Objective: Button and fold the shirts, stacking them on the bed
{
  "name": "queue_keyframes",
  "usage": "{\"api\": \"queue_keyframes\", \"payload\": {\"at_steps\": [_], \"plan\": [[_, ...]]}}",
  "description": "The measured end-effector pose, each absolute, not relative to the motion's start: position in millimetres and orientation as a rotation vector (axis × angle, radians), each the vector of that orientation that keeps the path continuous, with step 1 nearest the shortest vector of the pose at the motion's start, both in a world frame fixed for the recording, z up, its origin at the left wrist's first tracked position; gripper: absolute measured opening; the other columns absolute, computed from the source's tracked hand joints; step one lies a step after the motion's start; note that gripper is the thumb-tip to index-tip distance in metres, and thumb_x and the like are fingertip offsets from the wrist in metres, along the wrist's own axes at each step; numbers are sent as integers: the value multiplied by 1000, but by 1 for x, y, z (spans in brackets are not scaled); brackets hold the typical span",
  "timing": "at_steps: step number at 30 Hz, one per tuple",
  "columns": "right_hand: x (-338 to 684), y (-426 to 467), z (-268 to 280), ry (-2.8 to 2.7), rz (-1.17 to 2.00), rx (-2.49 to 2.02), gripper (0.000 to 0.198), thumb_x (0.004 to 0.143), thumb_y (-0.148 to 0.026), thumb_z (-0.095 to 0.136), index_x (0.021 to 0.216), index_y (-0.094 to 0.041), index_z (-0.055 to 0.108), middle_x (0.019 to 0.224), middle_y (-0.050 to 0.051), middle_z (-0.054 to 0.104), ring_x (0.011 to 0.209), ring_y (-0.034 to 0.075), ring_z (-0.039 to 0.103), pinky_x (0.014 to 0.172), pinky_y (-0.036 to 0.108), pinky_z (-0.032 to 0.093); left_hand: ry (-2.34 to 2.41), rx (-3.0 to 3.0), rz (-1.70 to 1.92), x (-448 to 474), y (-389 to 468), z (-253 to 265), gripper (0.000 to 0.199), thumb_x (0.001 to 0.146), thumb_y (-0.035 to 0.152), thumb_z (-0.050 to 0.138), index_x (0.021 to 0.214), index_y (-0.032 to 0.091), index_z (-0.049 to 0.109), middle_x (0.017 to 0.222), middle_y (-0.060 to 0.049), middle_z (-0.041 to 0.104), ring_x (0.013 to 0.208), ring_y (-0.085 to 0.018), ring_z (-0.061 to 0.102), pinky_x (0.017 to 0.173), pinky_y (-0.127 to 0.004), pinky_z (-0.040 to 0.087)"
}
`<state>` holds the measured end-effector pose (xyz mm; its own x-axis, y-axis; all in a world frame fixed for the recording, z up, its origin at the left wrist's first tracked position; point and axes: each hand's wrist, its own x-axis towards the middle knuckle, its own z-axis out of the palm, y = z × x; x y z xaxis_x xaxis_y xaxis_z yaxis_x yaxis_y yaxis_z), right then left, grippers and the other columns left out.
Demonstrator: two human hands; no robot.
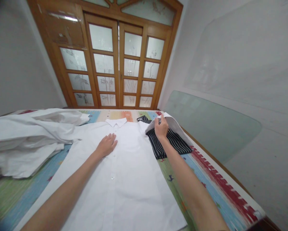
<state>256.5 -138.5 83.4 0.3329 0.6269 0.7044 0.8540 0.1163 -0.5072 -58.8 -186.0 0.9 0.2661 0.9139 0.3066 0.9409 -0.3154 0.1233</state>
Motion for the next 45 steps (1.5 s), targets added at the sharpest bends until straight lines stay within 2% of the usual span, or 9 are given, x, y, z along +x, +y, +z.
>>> {"api": "queue_keyframes", "payload": {"at_steps": [4, 8, 12, 15, 18, 23, 29, 37, 45], "plan": [[220, -139, 83, -1678, -488, -1454, 52, 97, -41, 42, 129, -5, 61, 107, 20, 70, 101, 29, 61, 94, 40, 43, -1805, -2452, -601, -60, -185, -3, 42, 95, 32, 41, 130, 13, 56, 143, -18, 53, 137, -31, 44, 114, -48, 33], [189, -141, 75, -2103, -698, -1263, 38, 95, -19, 46, 126, -7, 64, 98, 17, 71, 97, 27, 61, 96, 42, 42, -1885, -2498, -789, -61, -186, -2, 45, 95, 36, 41, 132, 14, 53, 142, -18, 54, 138, -31, 43, 115, -49, 31], [162, -149, 55, -2484, -795, -855, 33, 95, -7, 43, 114, -11, 69, 99, 14, 72, 107, 25, 60, 103, 46, 41, -2042, -2514, -1232, -66, -183, 2, 56, 93, 42, 46, 142, 16, 43, 142, -18, 54, 132, -30, 51, 111, -48, 37], [145, -157, 41, -2651, -822, -566, 27, 94, -8, 47, 105, -9, 72, 98, 14, 72, 114, 26, 58, 109, 50, 38, -2005, -2449, -1718, -72, -180, 5, 72, 86, 45, 58, 149, 20, 32, 151, -17, 44, 129, -31, 54, 108, -49, 41], [133, -162, 37, -2772, -778, -455, 24, 92, -8, 50, 98, -6, 73, 97, 16, 73, 119, 27, 57, 112, 50, 35, -1968, -2388, -1942, -76, -178, 7, 85, 80, 43, 67, 152, 25, 26, 157, -16, 35, 132, -31, 50, 104, -49, 45], [124, -171, 44, -2946, -630, -487, 25, 93, -9, 48, 96, -4, 73, 105, 19, 71, 121, 28, 56, 108, 45, 39, -1962, -2449, -1724, -71, -180, 13, 66, 82, 44, 63, 142, 21, 47, 149, -12, 49, 135, -27, 47, 105, -42, 45], [117, -186, 41, -3078, -437, -751, 31, 94, -6, 42, 109, 0, 68, 106, 21, 70, 98, 24, 68, 85, 36, 52, -1776, -2504, -1375, -54, -187, 26, 35, 83, 34, 61, 113, 20, 71, 115, -7, 73, 115, -24, 60, 104, -40, 45], [116, -196, 40, -3091, -493, -850, 28, 92, -9, 47, 104, -1, 72, 100, 22, 72, 94, 26, 69, 83, 38, 51, -2068, -2551, -1232, -35, -192, 38, 38, 78, 39, 65, 107, 16, 75, 90, -7, 77, 86, -21, 69, 84, -31, 51], [106, -207, 39, -3097, -474, -920, 27, 92, -10, 51, 99, -7, 76, 98, 19, 74, 94, 26, 68, 85, 38, 49, -2096, -2449, -952, -19, -199, 37, 27, 87, 30, 51, 79, 20, 74, 83, -5, 74, 82, -20, 66, 75, -30, 45]]}}
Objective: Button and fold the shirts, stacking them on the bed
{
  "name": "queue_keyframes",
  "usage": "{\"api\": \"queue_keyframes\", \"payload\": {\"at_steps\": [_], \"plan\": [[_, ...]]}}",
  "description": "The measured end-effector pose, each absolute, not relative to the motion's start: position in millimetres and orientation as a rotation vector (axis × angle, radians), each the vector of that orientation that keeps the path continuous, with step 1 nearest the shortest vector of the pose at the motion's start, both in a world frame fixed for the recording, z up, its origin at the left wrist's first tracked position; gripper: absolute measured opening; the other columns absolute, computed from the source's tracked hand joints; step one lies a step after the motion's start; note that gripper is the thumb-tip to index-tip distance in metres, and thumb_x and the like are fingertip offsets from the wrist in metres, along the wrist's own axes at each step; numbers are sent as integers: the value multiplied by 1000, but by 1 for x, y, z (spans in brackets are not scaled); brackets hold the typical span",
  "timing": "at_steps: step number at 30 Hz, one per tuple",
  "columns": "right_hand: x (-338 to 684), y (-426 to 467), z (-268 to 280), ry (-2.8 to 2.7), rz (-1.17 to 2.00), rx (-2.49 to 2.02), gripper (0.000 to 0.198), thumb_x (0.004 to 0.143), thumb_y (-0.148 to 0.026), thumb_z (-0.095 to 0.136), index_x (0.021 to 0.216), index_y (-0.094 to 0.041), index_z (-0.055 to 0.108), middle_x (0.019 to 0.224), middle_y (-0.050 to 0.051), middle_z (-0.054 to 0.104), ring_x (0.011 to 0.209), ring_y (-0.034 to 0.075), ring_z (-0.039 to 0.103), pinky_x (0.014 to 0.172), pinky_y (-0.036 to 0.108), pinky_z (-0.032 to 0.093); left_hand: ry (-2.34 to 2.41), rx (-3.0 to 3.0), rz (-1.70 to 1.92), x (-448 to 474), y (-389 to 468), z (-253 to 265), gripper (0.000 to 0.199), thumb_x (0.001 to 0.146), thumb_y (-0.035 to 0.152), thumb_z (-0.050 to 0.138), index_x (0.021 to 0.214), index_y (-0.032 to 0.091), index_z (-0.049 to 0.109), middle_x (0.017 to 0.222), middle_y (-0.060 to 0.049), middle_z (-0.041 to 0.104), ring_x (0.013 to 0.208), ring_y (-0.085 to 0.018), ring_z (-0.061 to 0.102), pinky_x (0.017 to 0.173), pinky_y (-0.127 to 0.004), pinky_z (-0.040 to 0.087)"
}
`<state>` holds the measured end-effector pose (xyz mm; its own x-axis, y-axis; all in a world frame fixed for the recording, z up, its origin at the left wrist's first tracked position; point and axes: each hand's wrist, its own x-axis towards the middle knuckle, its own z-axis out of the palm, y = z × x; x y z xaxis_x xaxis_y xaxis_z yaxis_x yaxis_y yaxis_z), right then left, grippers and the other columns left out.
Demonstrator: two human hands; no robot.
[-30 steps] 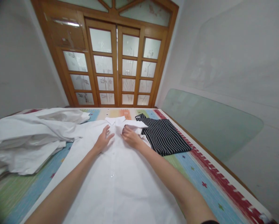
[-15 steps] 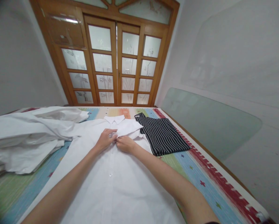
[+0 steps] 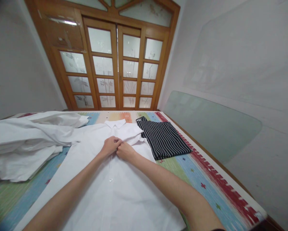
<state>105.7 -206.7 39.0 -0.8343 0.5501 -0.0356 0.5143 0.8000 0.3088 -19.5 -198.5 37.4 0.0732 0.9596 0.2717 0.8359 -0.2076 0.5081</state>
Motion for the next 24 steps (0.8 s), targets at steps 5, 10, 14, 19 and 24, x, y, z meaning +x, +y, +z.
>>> {"api": "queue_keyframes", "payload": {"at_steps": [5, 10, 14, 19, 24], "plan": [[103, -206, 34, 2963, 560, 919, 26, 91, -15, 55, 106, -8, 75, 116, 20, 69, 119, 30, 56, 100, 43, 43, 1885, 2327, 1021, -25, -198, 29, 27, 95, 22, 38, 87, 18, 63, 92, -9, 66, 89, -22, 63, 82, -35, 47], [105, -210, 35, 2923, 577, 1168, 31, 92, -11, 47, 109, -6, 73, 138, 23, 55, 126, 32, 49, 96, 46, 46, 1941, 2397, 1148, -50, -192, 22, 25, 97, 17, 31, 100, 17, 56, 92, -11, 62, 90, -23, 60, 83, -35, 48], [111, -214, 44, 2833, 514, 1256, 33, 90, -11, 46, 106, -7, 75, 135, 24, 57, 119, 32, 52, 91, 45, 46, 1934, 2552, 991, -74, -192, 23, 30, 92, 10, 34, 111, 15, 56, 93, -12, 64, 93, -26, 60, 87, -38, 48], [130, -211, 51, 2671, 402, 1461, 34, 89, -11, 45, 102, -9, 76, 112, 25, 68, 112, 33, 57, 91, 47, 43, 1639, 2714, 875, -85, -197, 24, 60, 75, 1, 43, 131, 21, 52, 120, -10, 63, 113, -25, 56, 100, -41, 45], [156, -205, 55, 2531, 478, 1633, 35, 89, -16, 48, 110, -6, 74, 139, 27, 53, 135, 42, 40, 102, 58, 34, 1538, 2708, 761, -75, -198, 24, 70, 74, 0, 46, 137, 27, 52, 134, -8, 60, 122, -23, 53, 103, -41, 44]]}}
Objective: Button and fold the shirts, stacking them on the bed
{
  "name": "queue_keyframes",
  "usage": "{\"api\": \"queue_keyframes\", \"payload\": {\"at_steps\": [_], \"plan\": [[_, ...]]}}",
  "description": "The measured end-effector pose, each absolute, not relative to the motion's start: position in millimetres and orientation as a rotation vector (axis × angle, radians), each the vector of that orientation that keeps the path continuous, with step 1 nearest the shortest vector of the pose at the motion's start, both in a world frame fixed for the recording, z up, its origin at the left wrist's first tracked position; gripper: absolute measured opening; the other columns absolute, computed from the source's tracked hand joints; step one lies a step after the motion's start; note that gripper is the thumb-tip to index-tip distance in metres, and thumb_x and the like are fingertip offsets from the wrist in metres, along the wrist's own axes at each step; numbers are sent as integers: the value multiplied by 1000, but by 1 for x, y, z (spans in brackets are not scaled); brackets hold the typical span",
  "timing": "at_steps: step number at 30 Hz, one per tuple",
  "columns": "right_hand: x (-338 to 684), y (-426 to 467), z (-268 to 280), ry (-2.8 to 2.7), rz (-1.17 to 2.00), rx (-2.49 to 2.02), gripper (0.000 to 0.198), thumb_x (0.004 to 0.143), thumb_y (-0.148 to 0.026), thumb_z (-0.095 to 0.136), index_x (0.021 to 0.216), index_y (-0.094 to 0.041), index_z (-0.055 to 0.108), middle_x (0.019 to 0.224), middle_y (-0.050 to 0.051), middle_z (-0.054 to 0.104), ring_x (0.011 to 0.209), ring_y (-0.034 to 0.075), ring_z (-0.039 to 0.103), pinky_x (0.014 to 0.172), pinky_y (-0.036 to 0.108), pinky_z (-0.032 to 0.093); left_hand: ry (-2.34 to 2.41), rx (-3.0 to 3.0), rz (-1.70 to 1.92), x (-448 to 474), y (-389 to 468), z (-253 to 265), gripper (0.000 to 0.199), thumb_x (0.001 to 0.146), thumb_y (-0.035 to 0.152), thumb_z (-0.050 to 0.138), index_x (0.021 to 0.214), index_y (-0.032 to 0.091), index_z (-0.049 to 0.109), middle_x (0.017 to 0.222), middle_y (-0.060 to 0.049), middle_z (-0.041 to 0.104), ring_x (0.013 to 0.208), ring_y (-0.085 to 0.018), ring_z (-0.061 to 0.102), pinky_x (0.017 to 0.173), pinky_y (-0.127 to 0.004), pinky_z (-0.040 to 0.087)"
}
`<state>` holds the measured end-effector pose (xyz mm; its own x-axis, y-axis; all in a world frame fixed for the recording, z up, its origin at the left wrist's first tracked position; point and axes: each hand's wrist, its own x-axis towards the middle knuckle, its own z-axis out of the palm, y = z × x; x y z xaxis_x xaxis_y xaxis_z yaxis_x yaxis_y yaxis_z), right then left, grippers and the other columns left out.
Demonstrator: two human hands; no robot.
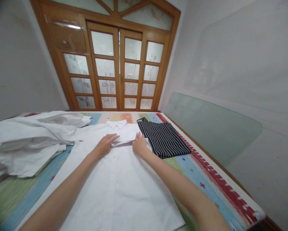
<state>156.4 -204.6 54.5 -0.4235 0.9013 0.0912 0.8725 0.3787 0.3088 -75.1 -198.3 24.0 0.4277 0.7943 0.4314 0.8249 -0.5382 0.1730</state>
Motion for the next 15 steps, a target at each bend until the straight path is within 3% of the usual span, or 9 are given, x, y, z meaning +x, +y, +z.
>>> {"api": "queue_keyframes", "payload": {"at_steps": [4, 10, 15], "plan": [[173, -202, 56, 2485, 531, 1781, 39, 88, -23, 50, 117, -6, 71, 150, 26, 40, 139, 45, 34, 106, 59, 30, -1683, -2491, -781, -69, -197, 21, 52, 84, 17, 52, 136, 23, 54, 106, -8, 71, 103, -24, 64, 93, -38, 49], [185, -204, 57, 2414, 501, 1935, 43, 91, -29, 47, 116, -4, 71, 154, 26, 33, 139, 47, 33, 104, 58, 33, -1824, -2289, -1007, -75, -195, 20, 25, 89, 18, 44, 103, 22, 64, 102, -8, 72, 100, -23, 65, 89, -34, 50], [192, -206, 54, 2376, 372, 2025, 48, 93, -31, 44, 121, -1, 68, 154, 27, 32, 139, 46, 34, 105, 56, 34, -2111, -1953, -1311, -83, -194, 26, 18, 84, 20, 45, 96, 20, 58, 85, -7, 69, 83, -24, 66, 80, -35, 50]]}}
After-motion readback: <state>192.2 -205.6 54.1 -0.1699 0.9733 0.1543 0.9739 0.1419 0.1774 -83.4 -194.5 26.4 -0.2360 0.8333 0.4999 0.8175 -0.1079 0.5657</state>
